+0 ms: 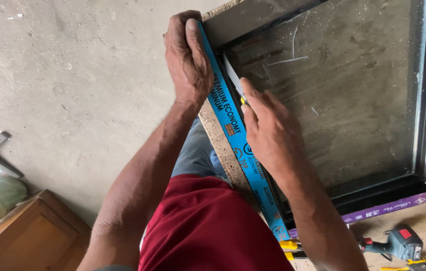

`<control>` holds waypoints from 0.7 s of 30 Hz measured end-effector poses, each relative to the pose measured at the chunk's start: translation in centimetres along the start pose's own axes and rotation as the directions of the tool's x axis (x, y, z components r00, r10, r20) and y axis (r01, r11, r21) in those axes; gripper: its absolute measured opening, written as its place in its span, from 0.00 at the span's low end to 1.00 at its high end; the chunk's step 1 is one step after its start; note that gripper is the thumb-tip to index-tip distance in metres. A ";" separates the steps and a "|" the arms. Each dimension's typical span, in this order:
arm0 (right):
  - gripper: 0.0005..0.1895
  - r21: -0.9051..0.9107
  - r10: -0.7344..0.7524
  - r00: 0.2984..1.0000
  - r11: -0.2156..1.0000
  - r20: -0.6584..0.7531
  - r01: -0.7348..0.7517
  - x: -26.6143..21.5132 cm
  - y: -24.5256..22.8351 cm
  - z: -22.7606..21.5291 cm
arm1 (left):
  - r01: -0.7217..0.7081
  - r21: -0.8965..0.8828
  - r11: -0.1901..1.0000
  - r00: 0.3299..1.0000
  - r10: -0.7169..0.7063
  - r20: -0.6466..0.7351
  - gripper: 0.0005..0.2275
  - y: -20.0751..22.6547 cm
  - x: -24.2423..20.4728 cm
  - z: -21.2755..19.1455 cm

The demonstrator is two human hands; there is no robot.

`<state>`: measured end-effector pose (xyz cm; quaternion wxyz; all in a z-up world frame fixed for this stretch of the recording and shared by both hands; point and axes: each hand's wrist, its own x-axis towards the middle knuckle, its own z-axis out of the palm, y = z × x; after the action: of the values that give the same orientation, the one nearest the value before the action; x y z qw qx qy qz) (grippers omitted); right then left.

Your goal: The person uses a utility knife to cut along the edges of a window frame resting on a cardboard box. They systematically slice through the material around the perimeter of the frame.

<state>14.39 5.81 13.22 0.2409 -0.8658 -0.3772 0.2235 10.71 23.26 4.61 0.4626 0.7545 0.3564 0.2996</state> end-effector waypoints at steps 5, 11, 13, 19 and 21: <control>0.22 -0.095 0.033 0.997 0.995 0.076 -0.025 0.6 -1.8 -0.3 | 0.025 0.022 0.999 1.000 -0.025 -0.010 0.16 0.3 0.0 0.0; 0.22 -0.078 0.001 1.000 0.997 0.017 0.001 0.7 -1.6 0.6 | -0.022 0.019 1.000 1.000 0.022 -0.014 0.16 0.4 0.1 -0.1; 0.22 -0.108 -0.006 1.000 0.994 0.031 0.010 1.4 -2.0 0.3 | -0.023 0.009 1.000 1.000 0.024 -0.009 0.16 0.3 0.2 -0.1; 0.26 -0.286 0.036 0.988 0.958 0.147 0.008 1.6 -2.3 -0.7 | -0.030 0.039 0.999 1.000 0.030 -0.006 0.16 0.1 0.2 -0.1; 0.30 -0.321 0.032 0.984 0.947 0.174 0.026 1.7 -2.2 -1.1 | -0.054 0.061 0.997 0.999 0.054 0.001 0.16 0.3 0.4 -0.2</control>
<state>14.90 8.19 15.03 0.0617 -0.8708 -0.4271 0.2354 10.87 23.63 5.02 0.4309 0.7775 0.3450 0.3014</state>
